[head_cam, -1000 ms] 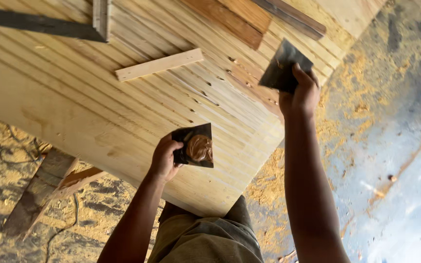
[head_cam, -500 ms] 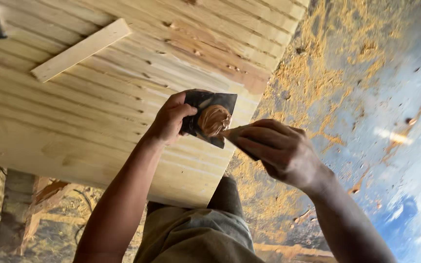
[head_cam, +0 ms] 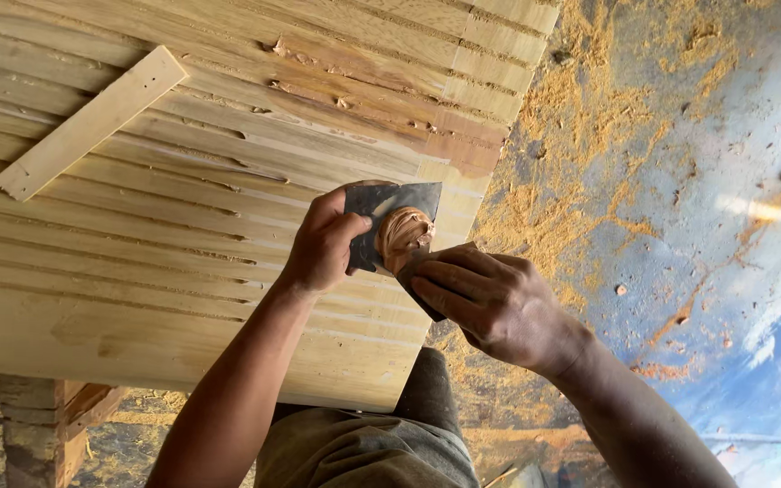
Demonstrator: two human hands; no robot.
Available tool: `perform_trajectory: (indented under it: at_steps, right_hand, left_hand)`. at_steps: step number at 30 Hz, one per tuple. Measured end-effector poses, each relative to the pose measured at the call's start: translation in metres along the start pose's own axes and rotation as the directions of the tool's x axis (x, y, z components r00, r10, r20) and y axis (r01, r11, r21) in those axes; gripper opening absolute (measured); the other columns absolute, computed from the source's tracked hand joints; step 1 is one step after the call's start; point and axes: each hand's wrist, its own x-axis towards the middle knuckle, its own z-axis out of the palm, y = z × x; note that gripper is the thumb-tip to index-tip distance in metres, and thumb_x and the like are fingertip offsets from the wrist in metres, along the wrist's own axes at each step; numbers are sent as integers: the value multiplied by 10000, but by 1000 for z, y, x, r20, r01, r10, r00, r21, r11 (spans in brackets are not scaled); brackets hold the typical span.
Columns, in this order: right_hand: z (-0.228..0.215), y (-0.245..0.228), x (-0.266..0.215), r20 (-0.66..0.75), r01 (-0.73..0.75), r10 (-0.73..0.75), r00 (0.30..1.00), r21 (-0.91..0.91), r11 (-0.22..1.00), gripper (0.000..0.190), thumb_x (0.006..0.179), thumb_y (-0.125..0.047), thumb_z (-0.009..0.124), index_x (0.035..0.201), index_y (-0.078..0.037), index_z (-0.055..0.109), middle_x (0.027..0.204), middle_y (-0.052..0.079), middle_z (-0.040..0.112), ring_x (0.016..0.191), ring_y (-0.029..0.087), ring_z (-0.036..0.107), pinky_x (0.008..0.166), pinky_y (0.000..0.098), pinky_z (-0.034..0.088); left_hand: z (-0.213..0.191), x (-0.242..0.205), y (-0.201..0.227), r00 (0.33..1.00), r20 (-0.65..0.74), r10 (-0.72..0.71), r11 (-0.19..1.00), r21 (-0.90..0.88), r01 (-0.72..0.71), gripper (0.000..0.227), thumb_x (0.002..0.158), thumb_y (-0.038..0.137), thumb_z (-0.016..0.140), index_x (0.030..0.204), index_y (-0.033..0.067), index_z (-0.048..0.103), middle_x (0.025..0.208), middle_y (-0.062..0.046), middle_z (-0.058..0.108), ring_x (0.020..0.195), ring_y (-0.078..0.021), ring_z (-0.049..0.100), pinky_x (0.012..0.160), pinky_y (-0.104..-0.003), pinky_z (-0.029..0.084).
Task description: The person mixes a brown paste on a metal plate using a putty knife and a wooden stick, then applies the filler to the grooves of a wooden panel. The person works methodically along the panel's surface, smoothing the filler into the grooves.
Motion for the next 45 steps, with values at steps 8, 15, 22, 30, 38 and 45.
perform_trajectory:
  at_steps: [8,15,22,30,38,45]
  right_hand:
    - [4,11,27,-2,37,-37,999,26,999,262,913,38,697,1148,-49,773,1078,84,760,930,214,756,729,308,631]
    - [12,82,51,-225,-228,209,952,-63,972,134,1044,36,711,1171,-5,719,1148,132,737,1010,248,740,860,346,626]
    - [30,104,63,-204,-231,173,964,-313,921,113,1066,-8,746,1172,-48,747,1167,66,747,1073,225,730,864,324,622]
    - [70,95,79,-360,-272,111,926,-436,858,190,1067,-13,760,1253,-51,751,1183,82,728,1080,231,715,806,321,634]
    - [93,77,65,-334,-382,252,908,-414,826,361,902,43,736,1251,-46,750,1225,73,670,1145,268,654,800,355,614]
    - [60,79,52,-413,-411,248,876,-371,833,306,998,68,731,1278,-54,749,1199,82,699,1134,252,684,871,351,618]
  left_hand:
    - [-52,23,51,908,-304,289,890,-264,-372,517,826,93,547,1289,-134,574,1141,-179,687,1024,-239,701,943,-358,614]
    - [-86,-3,48,891,-281,357,876,-230,-424,559,832,73,539,1336,-169,535,1221,-213,678,1137,-263,692,1089,-359,593]
    - [-73,-40,1,977,-176,123,935,-310,-174,538,838,76,537,1315,-173,544,1116,-231,700,958,-254,701,853,-365,595]
    - [-73,-56,-16,996,-9,85,960,-266,-85,496,894,34,486,1342,-173,532,1153,-256,713,1051,-282,722,948,-408,611]
    - [-65,-58,-24,1000,5,20,964,-265,-18,537,865,29,479,1365,-165,519,1205,-257,703,1121,-289,697,1031,-409,566]
    - [-64,-57,-23,999,-35,-23,957,-289,12,539,850,32,480,1349,-166,524,1211,-256,698,1131,-283,691,1027,-407,554]
